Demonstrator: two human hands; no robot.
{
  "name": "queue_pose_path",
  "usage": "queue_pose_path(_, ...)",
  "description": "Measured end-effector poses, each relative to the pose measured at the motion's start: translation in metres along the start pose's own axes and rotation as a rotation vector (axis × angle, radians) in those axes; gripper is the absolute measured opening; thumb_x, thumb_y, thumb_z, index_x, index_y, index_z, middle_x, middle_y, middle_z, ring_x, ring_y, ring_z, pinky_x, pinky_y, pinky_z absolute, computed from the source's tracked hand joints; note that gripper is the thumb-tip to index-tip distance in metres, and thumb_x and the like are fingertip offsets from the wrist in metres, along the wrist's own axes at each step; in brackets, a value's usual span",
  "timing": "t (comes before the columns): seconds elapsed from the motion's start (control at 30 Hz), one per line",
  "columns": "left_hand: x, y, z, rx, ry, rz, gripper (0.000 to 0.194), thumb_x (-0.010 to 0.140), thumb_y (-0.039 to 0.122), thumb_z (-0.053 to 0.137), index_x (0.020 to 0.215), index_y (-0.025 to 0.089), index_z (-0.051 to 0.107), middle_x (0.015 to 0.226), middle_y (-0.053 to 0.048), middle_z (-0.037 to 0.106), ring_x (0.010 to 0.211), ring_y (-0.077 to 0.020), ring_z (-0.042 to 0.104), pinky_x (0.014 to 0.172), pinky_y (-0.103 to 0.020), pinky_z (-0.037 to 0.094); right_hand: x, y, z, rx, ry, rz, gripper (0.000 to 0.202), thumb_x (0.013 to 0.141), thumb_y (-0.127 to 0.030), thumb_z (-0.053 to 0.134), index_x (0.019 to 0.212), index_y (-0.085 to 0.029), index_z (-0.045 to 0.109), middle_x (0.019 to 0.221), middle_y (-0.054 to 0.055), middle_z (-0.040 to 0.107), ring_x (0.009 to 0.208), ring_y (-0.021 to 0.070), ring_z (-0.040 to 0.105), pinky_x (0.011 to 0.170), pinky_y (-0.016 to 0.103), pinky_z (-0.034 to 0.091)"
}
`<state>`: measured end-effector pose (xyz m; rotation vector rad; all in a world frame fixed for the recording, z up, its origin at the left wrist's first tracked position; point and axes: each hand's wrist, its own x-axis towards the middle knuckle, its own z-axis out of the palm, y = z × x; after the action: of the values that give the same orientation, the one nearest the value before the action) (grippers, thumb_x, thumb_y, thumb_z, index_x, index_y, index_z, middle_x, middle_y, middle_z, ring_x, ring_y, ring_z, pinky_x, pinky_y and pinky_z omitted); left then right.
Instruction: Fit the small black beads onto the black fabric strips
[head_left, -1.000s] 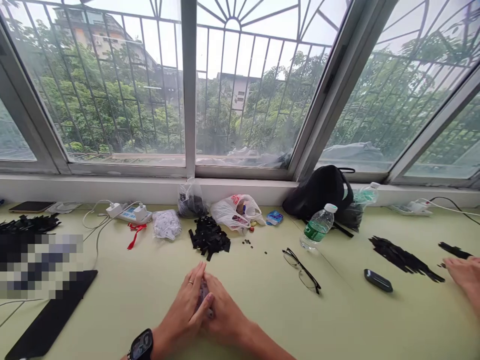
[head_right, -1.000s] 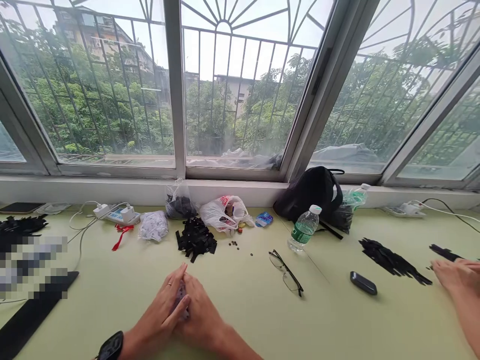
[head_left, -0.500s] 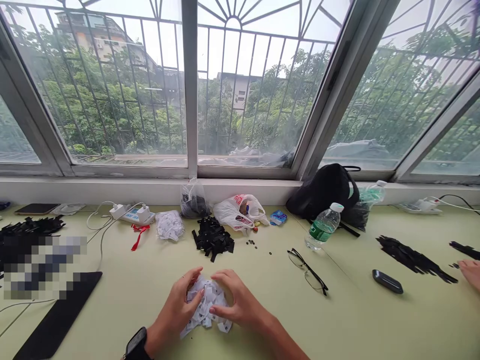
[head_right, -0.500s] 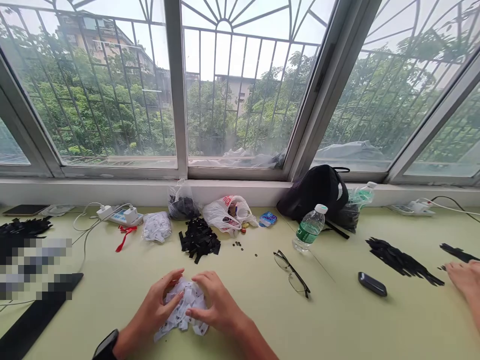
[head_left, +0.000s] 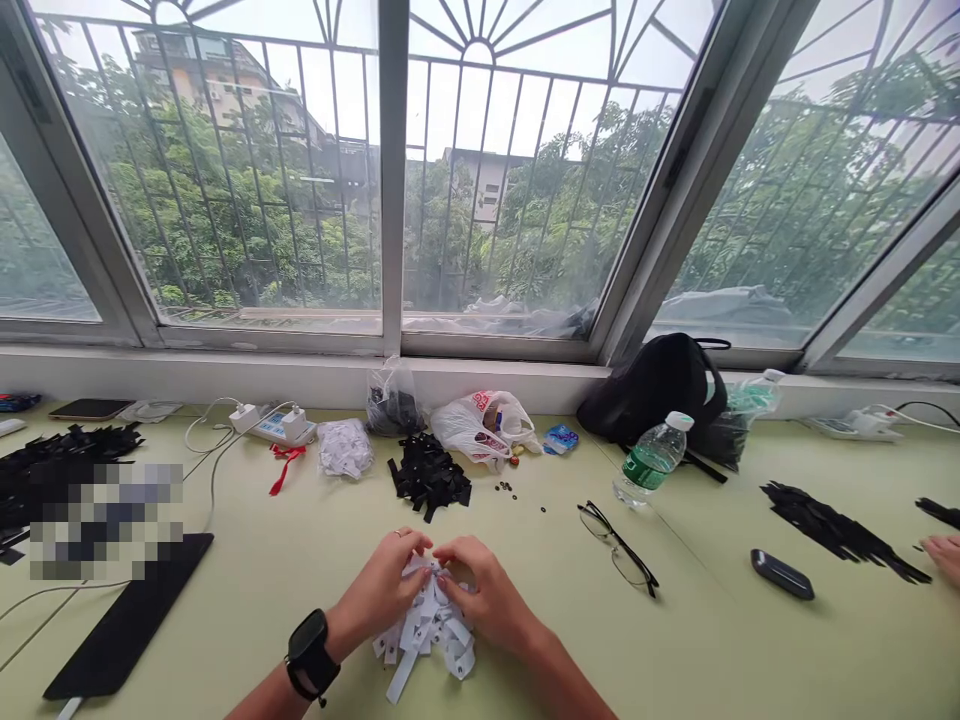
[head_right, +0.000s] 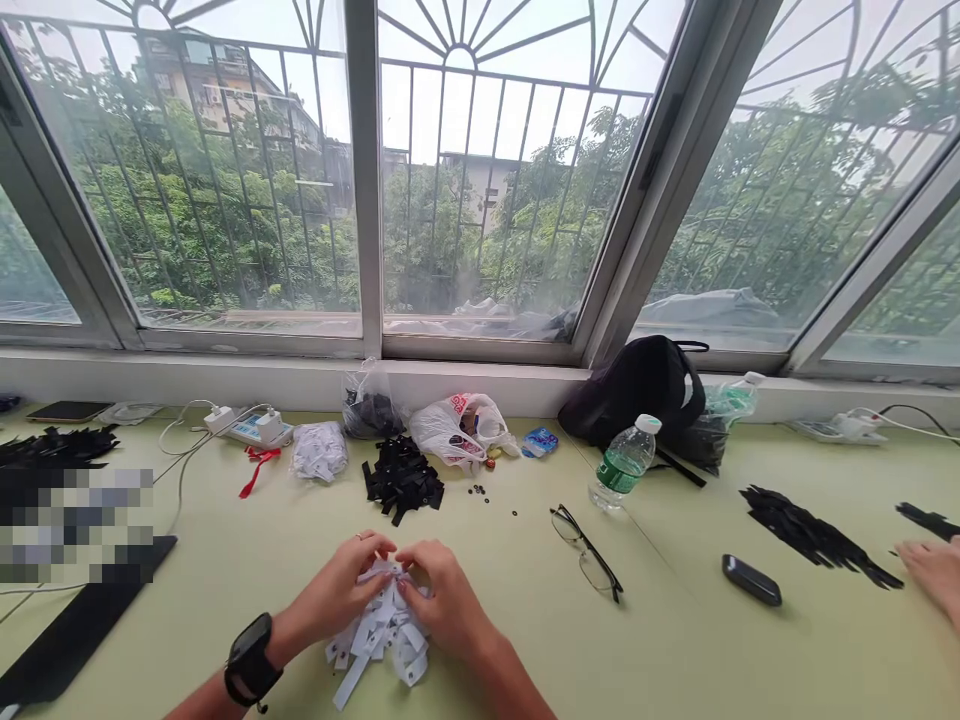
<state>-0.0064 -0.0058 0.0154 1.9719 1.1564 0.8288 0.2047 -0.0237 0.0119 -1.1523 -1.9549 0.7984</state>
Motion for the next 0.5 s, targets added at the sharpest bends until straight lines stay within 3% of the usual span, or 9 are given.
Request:
queue_pose_path(0.13, 0.0075, -0.0055, -0.003, -0.061, -0.042, -0.061, 0.021, 0.081, 0.023, 0.064, 0.1, 0.02, 0.073, 0.087, -0.004, 0.07, 0.084, -0.0221, 0.061, 0.075, -0.03, 0.047, 0.0003, 0.0023, 0.0031, 0.029, 0.022, 0.006, 0.022, 0.086, -0.023, 0.066, 0.108, -0.023, 0.07, 0.105, 0.006, 0.071, 0.098, 0.0238, 0.063, 0.092, 0.037, 0.048)
queue_pose_path(0.5, 0.0087, -0.0063, -0.0073, -0.336, -0.13, -0.153, 0.029, 0.086, 0.039, 0.068, 0.1, 0.016, 0.078, 0.079, -0.003, 0.068, 0.06, -0.011, 0.046, 0.055, -0.023, 0.033, 0.008, -0.003, 0.0026, 0.279, 0.072, 0.111, 0.022, 0.09, -0.039, 0.067, 0.098, -0.019, 0.071, 0.094, 0.006, 0.073, 0.089, 0.0232, 0.067, 0.083, 0.036, 0.054)
